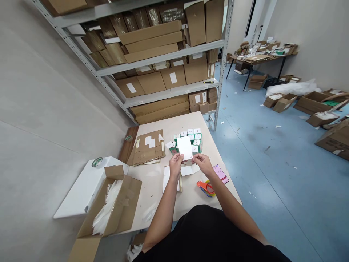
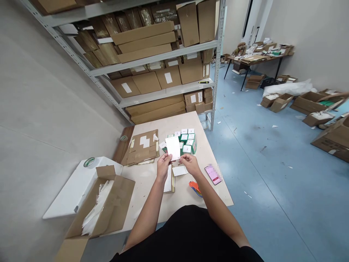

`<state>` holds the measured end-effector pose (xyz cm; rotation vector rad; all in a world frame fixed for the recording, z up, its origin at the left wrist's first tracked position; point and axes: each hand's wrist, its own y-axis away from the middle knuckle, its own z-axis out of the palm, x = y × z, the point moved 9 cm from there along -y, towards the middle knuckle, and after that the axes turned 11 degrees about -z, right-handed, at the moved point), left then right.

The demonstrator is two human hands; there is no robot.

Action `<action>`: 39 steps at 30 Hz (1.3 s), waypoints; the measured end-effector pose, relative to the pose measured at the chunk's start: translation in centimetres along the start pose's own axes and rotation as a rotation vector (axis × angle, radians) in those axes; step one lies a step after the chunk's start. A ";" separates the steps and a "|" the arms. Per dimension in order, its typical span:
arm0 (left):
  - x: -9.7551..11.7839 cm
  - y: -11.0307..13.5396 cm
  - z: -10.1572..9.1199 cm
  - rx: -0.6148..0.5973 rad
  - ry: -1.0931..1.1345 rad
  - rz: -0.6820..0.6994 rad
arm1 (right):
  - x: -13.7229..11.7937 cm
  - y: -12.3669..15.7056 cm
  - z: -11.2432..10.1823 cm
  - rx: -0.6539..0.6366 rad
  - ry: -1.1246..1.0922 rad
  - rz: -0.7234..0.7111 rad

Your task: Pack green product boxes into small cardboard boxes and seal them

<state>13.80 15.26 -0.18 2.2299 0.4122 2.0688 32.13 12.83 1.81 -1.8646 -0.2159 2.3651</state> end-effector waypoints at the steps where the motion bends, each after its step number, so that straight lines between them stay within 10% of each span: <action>1: 0.5 0.3 -0.2 0.033 -0.045 0.026 | -0.1 0.0 0.0 0.002 -0.003 -0.010; 4: 2.6 1.7 0.1 0.067 -0.184 0.169 | -0.7 0.1 0.2 0.009 0.026 -0.069; 9: 3.3 3.4 2.7 -0.244 -0.139 0.180 | -2.0 0.6 0.8 -0.016 0.202 -0.159; 15: 1.9 2.6 -0.3 -0.059 0.050 0.078 | -2.1 1.5 1.7 -0.040 0.260 -0.208; 24: -1.1 3.6 -1.8 -0.133 0.074 0.015 | 1.3 2.4 3.7 -0.060 0.197 -0.127; 29: -1.6 5.1 -7.5 0.085 0.046 0.083 | 4.2 3.4 8.5 -0.149 0.123 -0.065; 39: -7.4 13.6 -26.2 0.520 0.384 -0.027 | 8.9 8.2 21.4 -0.095 0.000 0.037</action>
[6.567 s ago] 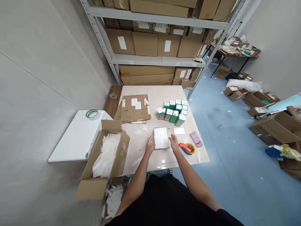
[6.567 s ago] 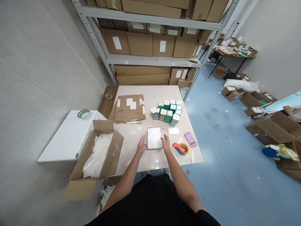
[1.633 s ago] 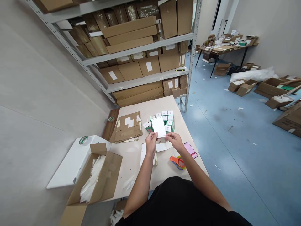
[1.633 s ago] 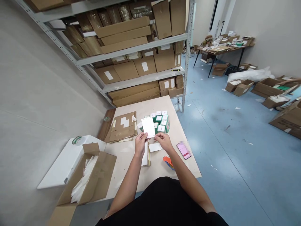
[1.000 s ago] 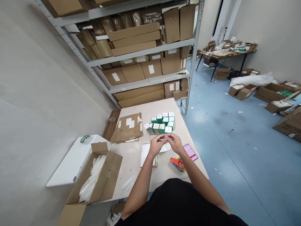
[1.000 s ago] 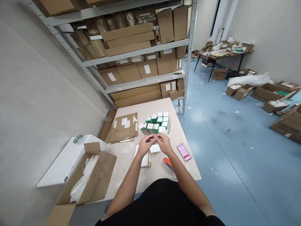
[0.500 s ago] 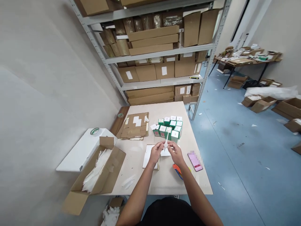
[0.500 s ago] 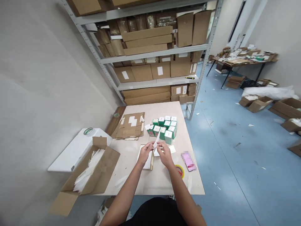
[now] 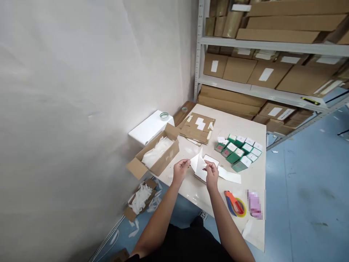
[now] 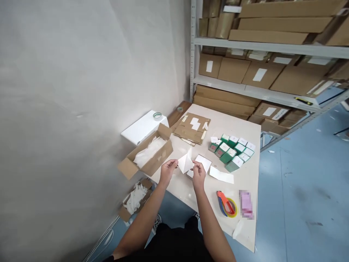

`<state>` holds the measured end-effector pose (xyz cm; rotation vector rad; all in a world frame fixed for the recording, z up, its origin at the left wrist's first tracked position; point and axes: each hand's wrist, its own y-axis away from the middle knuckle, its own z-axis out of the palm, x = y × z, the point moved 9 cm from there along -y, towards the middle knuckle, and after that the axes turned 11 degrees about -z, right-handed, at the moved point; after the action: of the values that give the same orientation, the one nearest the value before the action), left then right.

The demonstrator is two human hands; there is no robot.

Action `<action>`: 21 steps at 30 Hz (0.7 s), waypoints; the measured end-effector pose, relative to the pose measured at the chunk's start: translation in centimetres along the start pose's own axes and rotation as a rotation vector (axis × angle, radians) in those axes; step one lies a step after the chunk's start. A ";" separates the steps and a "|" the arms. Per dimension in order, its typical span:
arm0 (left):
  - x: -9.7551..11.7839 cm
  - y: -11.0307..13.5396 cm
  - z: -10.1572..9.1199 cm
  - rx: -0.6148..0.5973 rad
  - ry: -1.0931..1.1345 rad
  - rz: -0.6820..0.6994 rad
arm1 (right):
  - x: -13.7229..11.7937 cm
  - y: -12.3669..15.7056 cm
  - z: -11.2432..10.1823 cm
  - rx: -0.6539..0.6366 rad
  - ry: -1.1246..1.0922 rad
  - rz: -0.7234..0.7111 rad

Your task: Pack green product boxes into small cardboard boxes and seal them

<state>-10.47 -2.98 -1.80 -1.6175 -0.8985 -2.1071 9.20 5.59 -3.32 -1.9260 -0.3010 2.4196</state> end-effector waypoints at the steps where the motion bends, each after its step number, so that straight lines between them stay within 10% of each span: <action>1: 0.3 0.1 -2.0 0.021 0.012 0.001 | 0.1 0.9 1.5 -0.001 0.010 -0.010; 11: 3.2 1.5 -29.2 0.425 0.182 0.084 | 4.3 9.7 16.5 -0.134 0.009 0.165; 15: 2.9 6.2 -41.5 0.795 0.269 0.151 | 6.4 13.6 23.9 -0.291 0.079 0.179; 21: 2.2 14.7 -53.4 1.067 0.198 0.206 | 11.4 21.7 35.0 -0.537 0.223 0.162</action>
<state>-41.55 -48.86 -3.84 -0.8584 -1.3656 -1.2100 -25.30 -18.51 -10.60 -2.4925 -0.8939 2.3525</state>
